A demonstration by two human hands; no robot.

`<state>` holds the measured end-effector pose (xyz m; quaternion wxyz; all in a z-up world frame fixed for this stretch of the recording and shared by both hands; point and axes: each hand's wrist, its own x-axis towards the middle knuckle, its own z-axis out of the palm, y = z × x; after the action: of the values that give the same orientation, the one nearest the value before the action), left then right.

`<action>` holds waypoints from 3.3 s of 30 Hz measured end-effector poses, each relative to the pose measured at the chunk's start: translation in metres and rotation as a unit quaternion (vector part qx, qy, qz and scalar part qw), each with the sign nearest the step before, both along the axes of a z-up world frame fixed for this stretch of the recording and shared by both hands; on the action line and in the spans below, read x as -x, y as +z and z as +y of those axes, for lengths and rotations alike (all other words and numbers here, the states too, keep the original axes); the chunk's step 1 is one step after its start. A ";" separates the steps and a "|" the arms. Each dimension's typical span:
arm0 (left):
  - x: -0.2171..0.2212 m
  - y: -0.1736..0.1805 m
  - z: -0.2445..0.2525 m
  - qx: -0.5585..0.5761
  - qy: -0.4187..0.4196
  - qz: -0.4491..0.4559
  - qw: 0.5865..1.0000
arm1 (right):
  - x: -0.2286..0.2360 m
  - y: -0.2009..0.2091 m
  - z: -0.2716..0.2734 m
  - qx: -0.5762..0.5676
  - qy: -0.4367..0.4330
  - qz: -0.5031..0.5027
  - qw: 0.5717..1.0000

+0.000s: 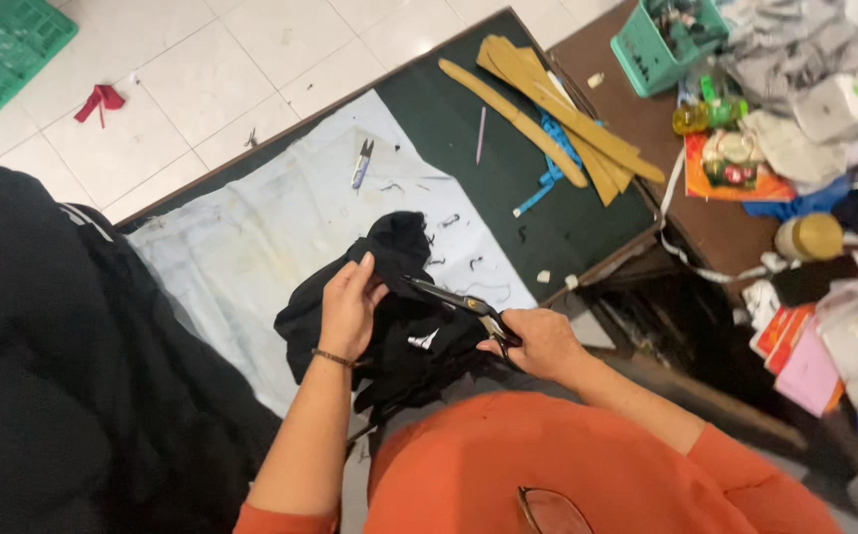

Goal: The person uses scissors to cut a piece of black fabric on a table. They trim the edges and remove small pieces of fabric, occasionally adjusting the material with their hands. The workspace includes various sewing tools and materials.

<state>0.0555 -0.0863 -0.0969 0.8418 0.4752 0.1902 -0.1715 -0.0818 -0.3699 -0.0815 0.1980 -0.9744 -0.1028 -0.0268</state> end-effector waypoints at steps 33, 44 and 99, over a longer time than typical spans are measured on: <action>-0.054 -0.159 -0.064 0.025 0.252 -0.190 0.949 | -0.101 -0.147 -0.026 0.043 0.026 0.015 0.999; -0.055 -0.204 -0.065 -0.104 0.204 -0.271 0.935 | -0.100 -0.174 -0.043 0.044 0.006 -0.089 0.995; -0.042 -0.189 -0.075 -0.143 0.122 -0.382 0.905 | -0.119 -0.184 -0.017 0.001 0.001 -0.181 0.984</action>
<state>0.0978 -0.1618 -0.2855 0.7872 0.5926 -0.0673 0.1566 0.0371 -0.3870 -0.2650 0.1751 -0.9536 -0.1384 -0.2022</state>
